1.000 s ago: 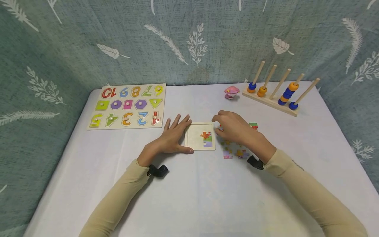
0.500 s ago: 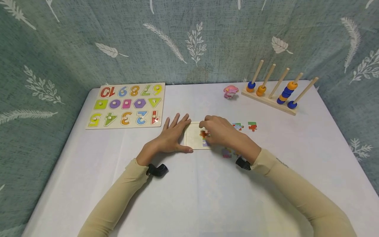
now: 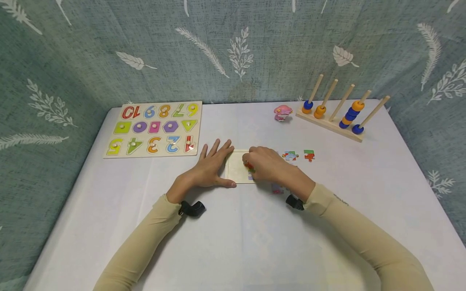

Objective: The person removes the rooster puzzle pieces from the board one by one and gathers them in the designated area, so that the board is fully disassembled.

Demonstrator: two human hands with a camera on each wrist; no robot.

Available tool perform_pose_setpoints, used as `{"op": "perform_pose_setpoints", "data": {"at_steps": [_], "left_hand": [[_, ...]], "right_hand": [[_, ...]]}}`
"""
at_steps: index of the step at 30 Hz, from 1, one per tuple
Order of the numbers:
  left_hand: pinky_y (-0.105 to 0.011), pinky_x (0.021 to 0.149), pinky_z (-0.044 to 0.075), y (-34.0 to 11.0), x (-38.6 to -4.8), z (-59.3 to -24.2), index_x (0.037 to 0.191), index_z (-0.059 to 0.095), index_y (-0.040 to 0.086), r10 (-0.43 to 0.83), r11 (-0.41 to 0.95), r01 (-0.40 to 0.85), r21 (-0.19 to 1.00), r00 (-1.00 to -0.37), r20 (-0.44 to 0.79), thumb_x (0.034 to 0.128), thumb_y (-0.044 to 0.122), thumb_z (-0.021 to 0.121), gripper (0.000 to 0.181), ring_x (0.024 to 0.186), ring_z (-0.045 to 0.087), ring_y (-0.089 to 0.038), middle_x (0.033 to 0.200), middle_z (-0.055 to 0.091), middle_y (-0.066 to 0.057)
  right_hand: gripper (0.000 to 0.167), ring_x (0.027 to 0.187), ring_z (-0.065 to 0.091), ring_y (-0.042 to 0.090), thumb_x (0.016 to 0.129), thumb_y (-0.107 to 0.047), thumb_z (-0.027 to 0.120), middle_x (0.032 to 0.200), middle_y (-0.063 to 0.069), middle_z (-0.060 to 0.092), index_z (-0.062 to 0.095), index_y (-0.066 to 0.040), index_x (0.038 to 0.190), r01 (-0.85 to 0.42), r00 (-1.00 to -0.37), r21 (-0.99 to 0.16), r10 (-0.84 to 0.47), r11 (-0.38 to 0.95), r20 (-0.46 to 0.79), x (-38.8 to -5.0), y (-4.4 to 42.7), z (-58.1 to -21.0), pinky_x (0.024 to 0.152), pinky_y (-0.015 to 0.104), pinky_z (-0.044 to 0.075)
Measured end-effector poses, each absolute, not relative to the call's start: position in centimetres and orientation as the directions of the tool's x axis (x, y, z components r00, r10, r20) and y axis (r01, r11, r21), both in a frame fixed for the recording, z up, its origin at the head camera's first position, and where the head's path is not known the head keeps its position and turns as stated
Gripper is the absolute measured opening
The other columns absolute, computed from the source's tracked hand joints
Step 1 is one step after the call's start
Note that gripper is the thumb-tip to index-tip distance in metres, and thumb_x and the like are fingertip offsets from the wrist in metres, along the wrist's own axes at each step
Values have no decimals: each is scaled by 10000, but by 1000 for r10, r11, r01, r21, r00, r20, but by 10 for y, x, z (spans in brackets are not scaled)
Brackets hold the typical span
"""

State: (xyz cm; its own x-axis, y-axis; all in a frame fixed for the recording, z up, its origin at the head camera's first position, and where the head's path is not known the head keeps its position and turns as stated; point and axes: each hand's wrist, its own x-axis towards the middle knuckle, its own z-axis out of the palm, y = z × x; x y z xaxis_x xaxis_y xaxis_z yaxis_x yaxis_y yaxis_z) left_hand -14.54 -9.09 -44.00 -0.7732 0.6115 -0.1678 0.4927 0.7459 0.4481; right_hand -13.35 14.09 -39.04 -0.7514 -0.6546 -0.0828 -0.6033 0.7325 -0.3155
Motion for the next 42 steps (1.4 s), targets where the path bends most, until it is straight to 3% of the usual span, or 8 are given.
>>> {"op": "perform_pose_setpoints", "data": {"at_steps": [11, 17, 32, 42], "left_hand": [[-525, 1146, -182, -91, -145, -439, 1611, 162, 109, 610, 746, 488, 454, -774, -170, 755, 660, 769, 1185, 1510, -149, -290, 1680, -23, -31], [-522, 1144, -187, -90, -146, -439, 1613, 152, 115, 611, 747, 492, 446, -773, -171, 755, 674, 759, 1191, 1509, -160, -280, 1680, -33, -24], [-530, 1146, -180, -90, -144, -441, 1610, 162, 106, 614, 742, 492, 456, -772, -165, 756, 659, 769, 1185, 1511, -144, -290, 1680, -19, -35], [-545, 1148, -167, -91, -145, -438, 1610, 163, 100, 613, 745, 497, 446, -773, -163, 759, 663, 765, 1184, 1512, -141, -298, 1680, -17, -40]], "right_hand": [[321, 780, 524, 208, 751, -102, 834, 920, 50, 611, 760, -92, 1063, -594, -754, -306, -648, 744, -111, -136, 139, -389, 705, 363, 476], [259, 794, 523, 217, 738, -105, 855, 907, 50, 590, 761, -95, 978, -597, -760, -315, -646, 737, -73, -134, 141, -389, 681, 358, 469], [216, 827, 558, 218, 763, -64, 835, 935, 60, 615, 727, -88, 949, -614, -748, -325, -662, 719, -50, -132, 136, -394, 739, 372, 514], [197, 796, 524, 220, 742, -51, 839, 875, 47, 585, 721, -90, 896, -647, -737, -322, -675, 691, 33, -134, 137, -396, 668, 342, 466]]}}
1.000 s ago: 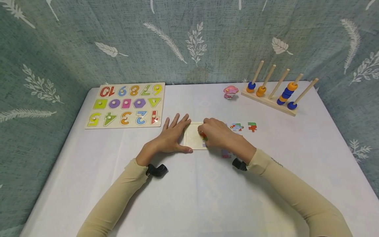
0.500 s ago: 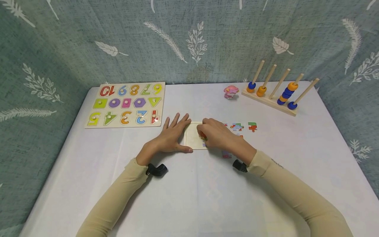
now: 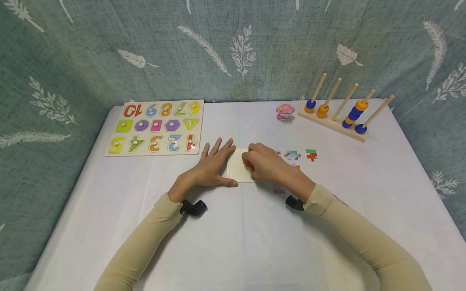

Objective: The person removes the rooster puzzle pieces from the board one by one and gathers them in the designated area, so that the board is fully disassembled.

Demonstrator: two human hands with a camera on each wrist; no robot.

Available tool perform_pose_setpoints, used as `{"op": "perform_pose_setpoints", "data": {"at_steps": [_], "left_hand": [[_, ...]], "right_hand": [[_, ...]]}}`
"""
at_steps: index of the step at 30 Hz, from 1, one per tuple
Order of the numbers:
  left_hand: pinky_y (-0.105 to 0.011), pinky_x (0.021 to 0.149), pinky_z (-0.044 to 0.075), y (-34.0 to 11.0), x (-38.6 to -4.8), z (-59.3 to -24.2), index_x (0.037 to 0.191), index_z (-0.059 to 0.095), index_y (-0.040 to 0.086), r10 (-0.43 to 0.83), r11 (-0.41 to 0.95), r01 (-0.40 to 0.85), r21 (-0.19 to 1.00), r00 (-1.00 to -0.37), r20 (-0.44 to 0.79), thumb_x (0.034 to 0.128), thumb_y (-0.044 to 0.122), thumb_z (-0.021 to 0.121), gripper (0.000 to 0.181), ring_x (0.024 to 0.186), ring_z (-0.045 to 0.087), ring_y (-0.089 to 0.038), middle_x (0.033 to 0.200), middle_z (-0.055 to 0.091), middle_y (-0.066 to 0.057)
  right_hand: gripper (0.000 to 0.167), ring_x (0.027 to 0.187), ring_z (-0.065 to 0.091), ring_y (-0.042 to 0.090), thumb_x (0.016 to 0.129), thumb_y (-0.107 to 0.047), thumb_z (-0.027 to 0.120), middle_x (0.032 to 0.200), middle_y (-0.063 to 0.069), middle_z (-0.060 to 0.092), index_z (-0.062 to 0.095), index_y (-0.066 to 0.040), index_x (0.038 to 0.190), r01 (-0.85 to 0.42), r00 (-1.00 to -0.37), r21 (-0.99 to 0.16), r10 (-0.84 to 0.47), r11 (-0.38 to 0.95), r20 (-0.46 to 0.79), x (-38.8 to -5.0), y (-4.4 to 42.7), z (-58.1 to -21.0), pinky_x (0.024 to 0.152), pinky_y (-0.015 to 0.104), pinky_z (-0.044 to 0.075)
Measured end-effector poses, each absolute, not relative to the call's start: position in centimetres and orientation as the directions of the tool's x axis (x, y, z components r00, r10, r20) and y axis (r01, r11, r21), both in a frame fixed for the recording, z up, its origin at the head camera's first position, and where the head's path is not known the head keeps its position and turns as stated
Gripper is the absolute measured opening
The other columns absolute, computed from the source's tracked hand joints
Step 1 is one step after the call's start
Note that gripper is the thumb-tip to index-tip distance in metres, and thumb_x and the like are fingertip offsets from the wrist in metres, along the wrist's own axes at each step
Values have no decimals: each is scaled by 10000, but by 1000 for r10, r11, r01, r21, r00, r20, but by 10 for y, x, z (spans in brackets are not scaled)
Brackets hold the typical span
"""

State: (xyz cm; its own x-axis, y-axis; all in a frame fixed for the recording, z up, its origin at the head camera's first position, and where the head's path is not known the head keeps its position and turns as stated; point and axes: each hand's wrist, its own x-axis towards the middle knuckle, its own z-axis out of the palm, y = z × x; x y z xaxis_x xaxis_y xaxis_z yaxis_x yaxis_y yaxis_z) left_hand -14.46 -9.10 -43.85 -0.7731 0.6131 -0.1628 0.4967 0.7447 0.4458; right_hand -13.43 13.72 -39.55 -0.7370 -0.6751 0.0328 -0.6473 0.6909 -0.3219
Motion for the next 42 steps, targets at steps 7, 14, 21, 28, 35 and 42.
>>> {"op": "perform_pose_setpoints", "data": {"at_steps": [7, 14, 21, 28, 35, 42], "left_hand": [[-541, 1151, -162, -90, -145, -439, 1610, 161, 103, 619, 735, 497, 461, -770, -156, 756, 658, 770, 1186, 1512, -136, -298, 1680, -14, -42], [-541, 1153, -157, -89, -144, -439, 1609, 158, 93, 620, 735, 499, 458, -769, -157, 750, 641, 787, 1197, 1512, -135, -297, 1680, -11, -50], [-527, 1152, -170, -89, -144, -439, 1608, 163, 97, 609, 744, 490, 454, -777, -160, 742, 630, 801, 1201, 1512, -139, -289, 1680, -13, -42], [-526, 1150, -175, -89, -144, -439, 1608, 166, 98, 604, 749, 486, 451, -780, -162, 740, 636, 798, 1201, 1513, -138, -289, 1681, -12, -38], [-527, 1150, -175, -89, -144, -440, 1610, 163, 103, 605, 749, 491, 446, -780, -158, 743, 642, 791, 1198, 1514, -137, -286, 1681, -14, -33], [-520, 1148, -180, -90, -145, -441, 1611, 155, 107, 605, 748, 490, 449, -781, -156, 745, 647, 787, 1201, 1512, -148, -278, 1680, -21, -26]], "right_hand": [[156, 822, 553, 221, 780, -68, 822, 897, 39, 608, 750, -91, 916, -627, -757, -332, -651, 705, 47, -129, 146, -386, 678, 355, 488], [140, 835, 570, 218, 803, -71, 820, 913, 40, 630, 771, -88, 933, -609, -773, -334, -634, 720, 43, -119, 163, -379, 690, 357, 502], [136, 854, 592, 247, 792, -21, 815, 910, 44, 647, 777, -80, 908, -608, -781, -314, -620, 729, 74, -115, 184, -374, 665, 359, 510], [186, 852, 593, 251, 783, -2, 809, 911, 46, 644, 750, -55, 952, -577, -810, -312, -578, 754, 102, -109, 205, -370, 680, 384, 506], [170, 897, 602, 266, 814, -18, 787, 955, 77, 651, 751, -39, 979, -527, -846, -320, -520, 787, 115, -103, 225, -372, 733, 436, 521], [144, 862, 594, 251, 798, 5, 796, 925, 62, 637, 755, -62, 920, -539, -842, -306, -517, 785, 155, -99, 239, -373, 697, 421, 511]]}}
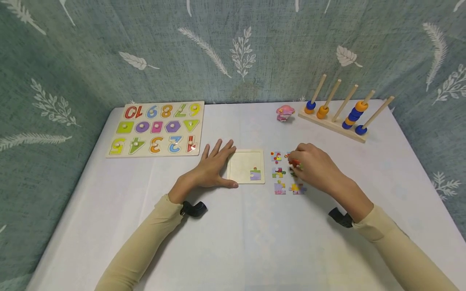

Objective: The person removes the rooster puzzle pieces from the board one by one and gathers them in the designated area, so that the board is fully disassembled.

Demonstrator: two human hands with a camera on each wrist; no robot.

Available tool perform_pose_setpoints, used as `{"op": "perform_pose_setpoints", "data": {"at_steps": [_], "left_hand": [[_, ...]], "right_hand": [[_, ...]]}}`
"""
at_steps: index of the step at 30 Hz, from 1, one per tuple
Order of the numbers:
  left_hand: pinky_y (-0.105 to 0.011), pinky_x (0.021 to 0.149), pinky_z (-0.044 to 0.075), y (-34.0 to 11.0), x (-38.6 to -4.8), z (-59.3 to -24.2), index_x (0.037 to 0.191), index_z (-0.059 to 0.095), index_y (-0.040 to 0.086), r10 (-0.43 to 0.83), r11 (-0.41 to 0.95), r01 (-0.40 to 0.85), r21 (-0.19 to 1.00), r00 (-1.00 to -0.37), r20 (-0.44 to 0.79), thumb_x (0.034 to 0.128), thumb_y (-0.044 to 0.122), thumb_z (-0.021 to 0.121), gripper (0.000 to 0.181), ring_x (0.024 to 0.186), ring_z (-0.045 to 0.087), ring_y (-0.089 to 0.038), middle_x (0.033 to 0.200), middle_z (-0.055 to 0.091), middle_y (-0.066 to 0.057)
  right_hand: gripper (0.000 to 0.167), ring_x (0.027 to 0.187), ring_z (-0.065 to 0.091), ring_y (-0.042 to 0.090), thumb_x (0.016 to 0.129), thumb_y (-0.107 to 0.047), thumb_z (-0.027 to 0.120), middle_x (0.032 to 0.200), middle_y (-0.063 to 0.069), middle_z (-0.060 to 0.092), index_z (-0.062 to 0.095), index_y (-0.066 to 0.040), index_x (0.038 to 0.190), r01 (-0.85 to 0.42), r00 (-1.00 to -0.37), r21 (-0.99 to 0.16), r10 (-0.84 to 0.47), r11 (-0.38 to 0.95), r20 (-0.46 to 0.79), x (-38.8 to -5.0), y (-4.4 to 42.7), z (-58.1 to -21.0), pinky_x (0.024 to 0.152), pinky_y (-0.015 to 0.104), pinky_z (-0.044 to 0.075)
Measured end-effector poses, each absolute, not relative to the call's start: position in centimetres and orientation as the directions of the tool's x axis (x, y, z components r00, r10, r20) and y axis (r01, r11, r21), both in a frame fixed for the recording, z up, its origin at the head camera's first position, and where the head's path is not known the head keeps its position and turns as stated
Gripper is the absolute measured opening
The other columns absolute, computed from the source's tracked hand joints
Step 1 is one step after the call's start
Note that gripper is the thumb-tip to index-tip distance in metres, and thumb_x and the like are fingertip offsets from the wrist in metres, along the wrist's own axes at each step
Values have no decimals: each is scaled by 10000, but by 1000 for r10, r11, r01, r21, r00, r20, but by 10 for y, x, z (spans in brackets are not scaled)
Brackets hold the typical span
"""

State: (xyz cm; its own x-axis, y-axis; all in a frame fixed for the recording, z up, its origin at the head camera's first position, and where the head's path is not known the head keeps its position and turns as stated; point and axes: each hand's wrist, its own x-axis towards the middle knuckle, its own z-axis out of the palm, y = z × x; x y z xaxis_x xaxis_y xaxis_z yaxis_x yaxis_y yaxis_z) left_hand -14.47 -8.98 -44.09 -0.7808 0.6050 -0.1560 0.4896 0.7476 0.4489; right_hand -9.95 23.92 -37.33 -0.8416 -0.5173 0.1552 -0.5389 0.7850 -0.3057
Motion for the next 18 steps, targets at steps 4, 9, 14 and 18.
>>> {"op": "perform_pose_setpoints", "data": {"at_steps": [4, 9, 14, 18], "left_hand": [[-524, 1150, -176, -90, -144, -441, 1610, 162, 103, 610, 741, 494, 455, -779, -148, 749, 642, 787, 1193, 1513, -140, -284, 1681, -11, -33], [-526, 1152, -172, -88, -145, -440, 1610, 162, 107, 614, 740, 501, 448, -775, -150, 742, 651, 787, 1200, 1513, -142, -280, 1681, -12, -30], [-527, 1151, -172, -89, -145, -439, 1610, 161, 108, 607, 747, 491, 448, -779, -157, 743, 636, 796, 1198, 1513, -142, -282, 1681, -13, -29], [-530, 1151, -169, -91, -144, -440, 1610, 156, 102, 610, 744, 495, 449, -777, -153, 748, 626, 798, 1196, 1514, -137, -287, 1681, -12, -35]], "right_hand": [[165, 866, 602, 261, 783, 3, 812, 931, 63, 639, 757, -61, 925, -523, -851, -307, -503, 795, 149, -96, 247, -373, 708, 440, 515], [196, 896, 620, 305, 765, 34, 812, 952, 90, 653, 762, -47, 937, -499, -866, -308, -483, 810, 132, -93, 260, -375, 726, 484, 525], [190, 913, 632, 333, 769, 49, 800, 965, 107, 662, 757, -39, 932, -489, -870, -325, -479, 810, 117, -92, 268, -380, 754, 524, 526], [159, 904, 636, 340, 784, 37, 789, 966, 120, 666, 750, -33, 921, -476, -877, -324, -469, 818, 104, -92, 273, -386, 757, 535, 521]]}}
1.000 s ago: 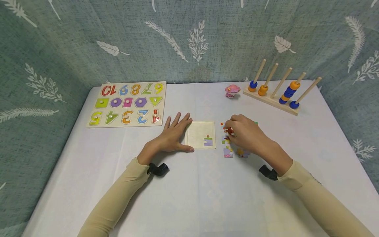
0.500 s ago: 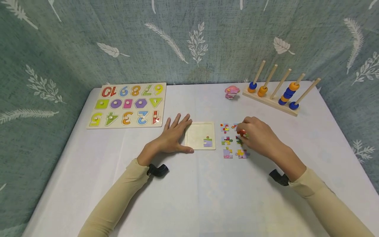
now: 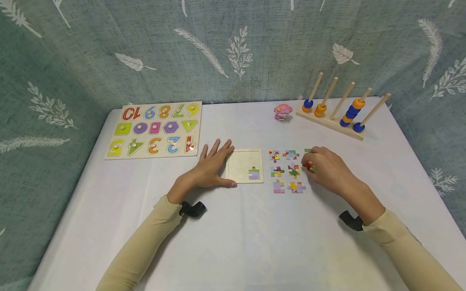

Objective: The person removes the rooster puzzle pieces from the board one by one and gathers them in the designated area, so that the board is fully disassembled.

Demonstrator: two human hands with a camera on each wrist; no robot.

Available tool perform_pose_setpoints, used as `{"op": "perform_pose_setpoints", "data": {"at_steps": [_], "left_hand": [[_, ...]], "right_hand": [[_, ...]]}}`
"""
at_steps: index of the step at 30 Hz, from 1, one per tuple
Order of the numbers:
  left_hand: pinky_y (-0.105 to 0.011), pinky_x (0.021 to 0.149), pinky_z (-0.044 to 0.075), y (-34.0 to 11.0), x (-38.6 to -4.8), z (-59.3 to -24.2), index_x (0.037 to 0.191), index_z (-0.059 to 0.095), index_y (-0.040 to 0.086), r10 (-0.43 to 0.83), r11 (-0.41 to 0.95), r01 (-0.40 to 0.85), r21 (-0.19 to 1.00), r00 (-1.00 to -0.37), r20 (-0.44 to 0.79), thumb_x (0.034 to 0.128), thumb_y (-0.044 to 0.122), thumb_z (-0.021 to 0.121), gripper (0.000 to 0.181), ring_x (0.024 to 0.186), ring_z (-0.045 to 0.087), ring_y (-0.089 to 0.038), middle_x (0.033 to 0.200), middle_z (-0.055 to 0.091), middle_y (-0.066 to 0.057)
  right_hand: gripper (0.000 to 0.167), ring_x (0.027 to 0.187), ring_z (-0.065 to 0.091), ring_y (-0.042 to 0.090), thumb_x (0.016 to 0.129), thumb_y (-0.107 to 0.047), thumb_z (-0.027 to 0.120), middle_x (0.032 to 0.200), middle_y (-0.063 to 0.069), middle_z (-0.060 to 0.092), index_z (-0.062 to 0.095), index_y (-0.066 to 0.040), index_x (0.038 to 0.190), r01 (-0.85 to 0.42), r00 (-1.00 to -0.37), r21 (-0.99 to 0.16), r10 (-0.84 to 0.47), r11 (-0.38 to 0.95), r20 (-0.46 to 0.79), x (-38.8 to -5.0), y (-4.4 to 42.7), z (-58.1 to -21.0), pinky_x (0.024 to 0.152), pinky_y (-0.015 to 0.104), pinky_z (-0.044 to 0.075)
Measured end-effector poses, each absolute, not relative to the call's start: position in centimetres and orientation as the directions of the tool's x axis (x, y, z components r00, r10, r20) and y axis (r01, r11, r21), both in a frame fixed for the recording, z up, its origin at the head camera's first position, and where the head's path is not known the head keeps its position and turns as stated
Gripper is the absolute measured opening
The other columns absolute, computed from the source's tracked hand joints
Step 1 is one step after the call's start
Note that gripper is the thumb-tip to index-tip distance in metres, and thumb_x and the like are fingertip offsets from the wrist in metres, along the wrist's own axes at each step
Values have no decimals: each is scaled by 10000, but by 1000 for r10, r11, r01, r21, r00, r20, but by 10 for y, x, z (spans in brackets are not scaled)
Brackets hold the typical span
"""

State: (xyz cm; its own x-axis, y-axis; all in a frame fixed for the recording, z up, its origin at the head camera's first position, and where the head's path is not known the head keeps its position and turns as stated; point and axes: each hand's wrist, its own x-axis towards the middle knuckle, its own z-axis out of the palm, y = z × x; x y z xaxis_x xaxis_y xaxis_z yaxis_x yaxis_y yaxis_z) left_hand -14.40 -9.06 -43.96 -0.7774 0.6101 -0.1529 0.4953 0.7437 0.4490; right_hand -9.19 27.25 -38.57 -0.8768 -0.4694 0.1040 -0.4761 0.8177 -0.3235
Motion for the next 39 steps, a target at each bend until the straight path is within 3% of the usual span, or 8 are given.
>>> {"op": "perform_pose_setpoints", "data": {"at_steps": [13, 20, 27, 35, 39], "left_hand": [[-523, 1151, -174, -90, -144, -441, 1610, 157, 102, 615, 737, 502, 453, -775, -143, 751, 632, 792, 1192, 1514, -140, -287, 1681, -12, -35], [-525, 1150, -175, -91, -144, -441, 1608, 167, 103, 610, 741, 497, 451, -779, -145, 754, 629, 791, 1182, 1514, -138, -289, 1681, -9, -32], [-535, 1154, -162, -91, -145, -442, 1608, 166, 103, 615, 738, 503, 450, -776, -141, 747, 642, 789, 1192, 1514, -135, -292, 1682, -6, -37], [-536, 1153, -162, -91, -145, -442, 1610, 155, 99, 618, 735, 508, 449, -774, -139, 748, 639, 789, 1198, 1514, -132, -296, 1681, -9, -40], [-538, 1155, -157, -90, -144, -441, 1610, 155, 100, 618, 736, 506, 450, -774, -141, 756, 636, 784, 1189, 1514, -129, -299, 1681, -9, -41]], "right_hand": [[181, 868, 646, 284, 743, 37, 816, 885, 39, 659, 729, -91, 837, -459, -880, -332, -472, 824, 47, -96, 282, -395, 755, 514, 524], [164, 813, 632, 228, 759, 5, 822, 864, -1, 652, 763, -104, 866, -477, -865, -316, -501, 820, 4, -99, 284, -396, 714, 483, 526], [177, 857, 638, 244, 766, 2, 820, 898, 17, 662, 768, -94, 905, -460, -867, -317, -497, 830, -43, -100, 284, -393, 760, 509, 526], [256, 784, 632, 216, 779, -76, 832, 916, 37, 678, 762, -44, 1023, -457, -881, -303, -471, 836, 29, -98, 280, -383, 662, 431, 507], [258, 832, 660, 260, 811, -74, 804, 968, 79, 694, 753, -25, 1058, -478, -874, -308, -480, 822, 74, -99, 273, -376, 677, 451, 523]]}}
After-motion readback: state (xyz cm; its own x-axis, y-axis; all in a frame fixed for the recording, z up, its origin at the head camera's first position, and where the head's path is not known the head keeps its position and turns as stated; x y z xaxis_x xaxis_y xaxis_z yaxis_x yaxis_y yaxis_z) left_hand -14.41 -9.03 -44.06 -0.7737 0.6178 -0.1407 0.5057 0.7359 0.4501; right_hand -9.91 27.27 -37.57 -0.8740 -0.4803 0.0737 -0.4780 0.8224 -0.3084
